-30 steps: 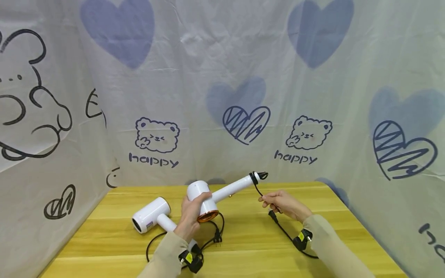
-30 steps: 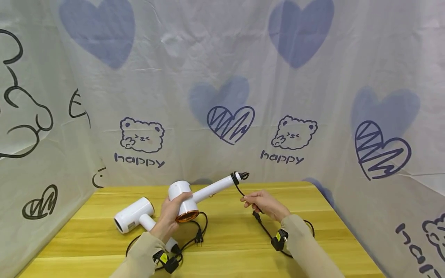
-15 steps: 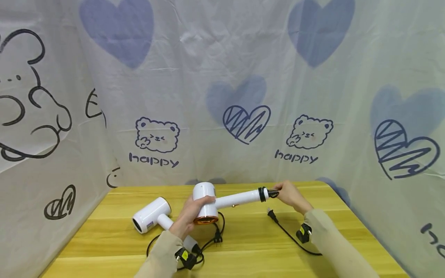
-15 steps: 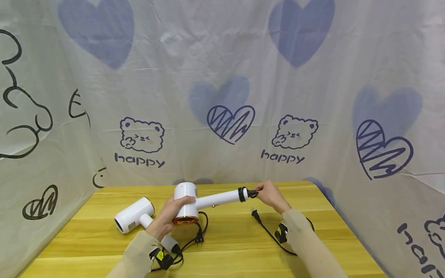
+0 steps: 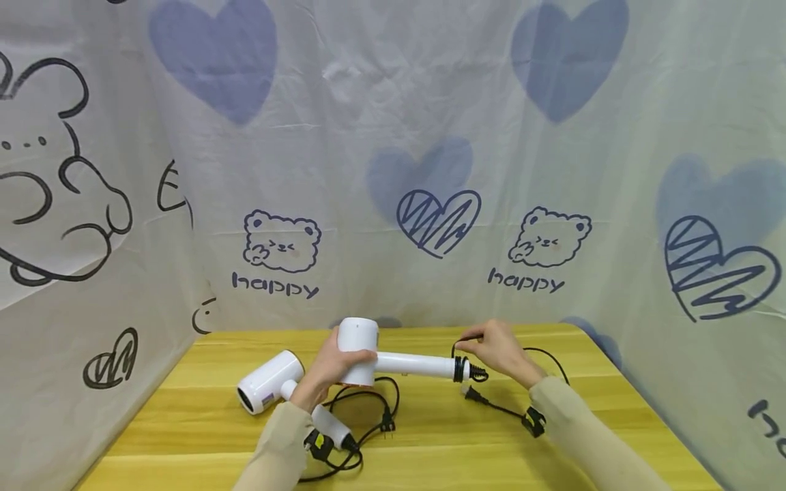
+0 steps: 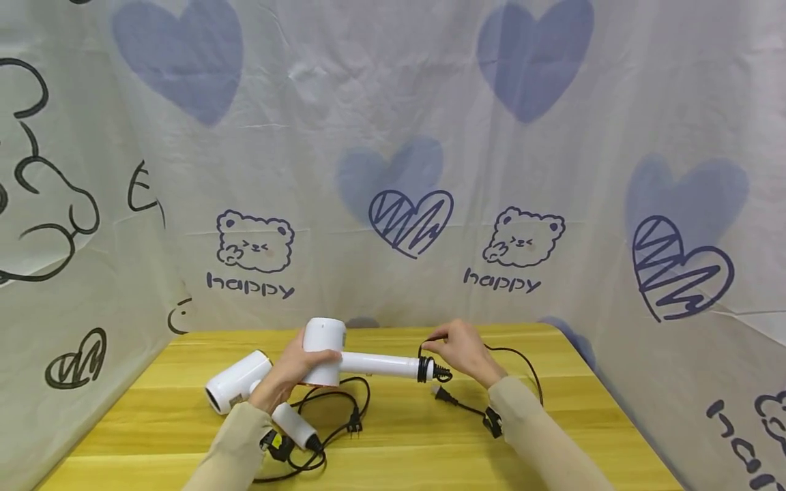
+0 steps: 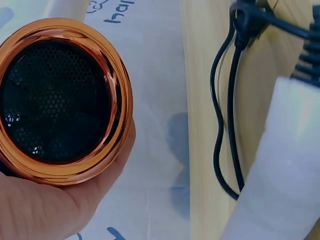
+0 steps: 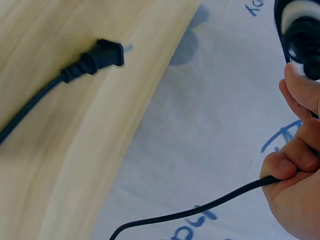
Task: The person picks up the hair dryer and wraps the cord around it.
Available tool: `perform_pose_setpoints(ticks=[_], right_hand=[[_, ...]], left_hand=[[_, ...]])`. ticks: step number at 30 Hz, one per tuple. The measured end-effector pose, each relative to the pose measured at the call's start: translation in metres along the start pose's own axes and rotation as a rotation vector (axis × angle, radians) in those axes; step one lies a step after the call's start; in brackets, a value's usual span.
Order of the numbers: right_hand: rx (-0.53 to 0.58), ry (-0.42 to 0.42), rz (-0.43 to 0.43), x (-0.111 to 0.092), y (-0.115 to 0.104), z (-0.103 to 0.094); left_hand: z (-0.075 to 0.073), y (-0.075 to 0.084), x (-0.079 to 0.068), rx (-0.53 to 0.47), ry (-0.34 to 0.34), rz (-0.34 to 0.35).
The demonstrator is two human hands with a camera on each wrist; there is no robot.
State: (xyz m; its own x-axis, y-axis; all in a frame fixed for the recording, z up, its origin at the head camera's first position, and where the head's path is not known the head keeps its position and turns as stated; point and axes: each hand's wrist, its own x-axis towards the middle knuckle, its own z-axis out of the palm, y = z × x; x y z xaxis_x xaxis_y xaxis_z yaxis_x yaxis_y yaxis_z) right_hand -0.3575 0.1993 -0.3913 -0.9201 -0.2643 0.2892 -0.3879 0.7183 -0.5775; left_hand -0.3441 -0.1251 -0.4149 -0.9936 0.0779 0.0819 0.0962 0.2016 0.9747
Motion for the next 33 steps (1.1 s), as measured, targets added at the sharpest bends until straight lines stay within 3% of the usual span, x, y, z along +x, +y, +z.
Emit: perform_pose_setpoints(ticks=[4, 9, 19, 25, 33], right_hand=[[-0.037, 0.040, -0.039, -0.002, -0.010, 0.000], [-0.049, 0.115, -0.067, -0.004, -0.017, 0.002], [-0.067, 0.130, -0.078, -0.007, -0.026, 0.009], [-0.068, 0.109, -0.128, -0.009, -0.028, 0.014], [-0.168, 0.122, -0.224, -0.017, -0.026, 0.022]], left_hand=[[0.001, 0.002, 0.003, 0.026, 0.033, 0.030], [0.007, 0.002, 0.002, 0.065, 0.126, 0.047], [0.022, 0.013, -0.005, 0.137, 0.311, 0.073], [0.021, 0.011, -0.010, 0.055, 0.388, 0.035], [0.019, 0.005, -0.009, -0.100, 0.391, -0.039]])
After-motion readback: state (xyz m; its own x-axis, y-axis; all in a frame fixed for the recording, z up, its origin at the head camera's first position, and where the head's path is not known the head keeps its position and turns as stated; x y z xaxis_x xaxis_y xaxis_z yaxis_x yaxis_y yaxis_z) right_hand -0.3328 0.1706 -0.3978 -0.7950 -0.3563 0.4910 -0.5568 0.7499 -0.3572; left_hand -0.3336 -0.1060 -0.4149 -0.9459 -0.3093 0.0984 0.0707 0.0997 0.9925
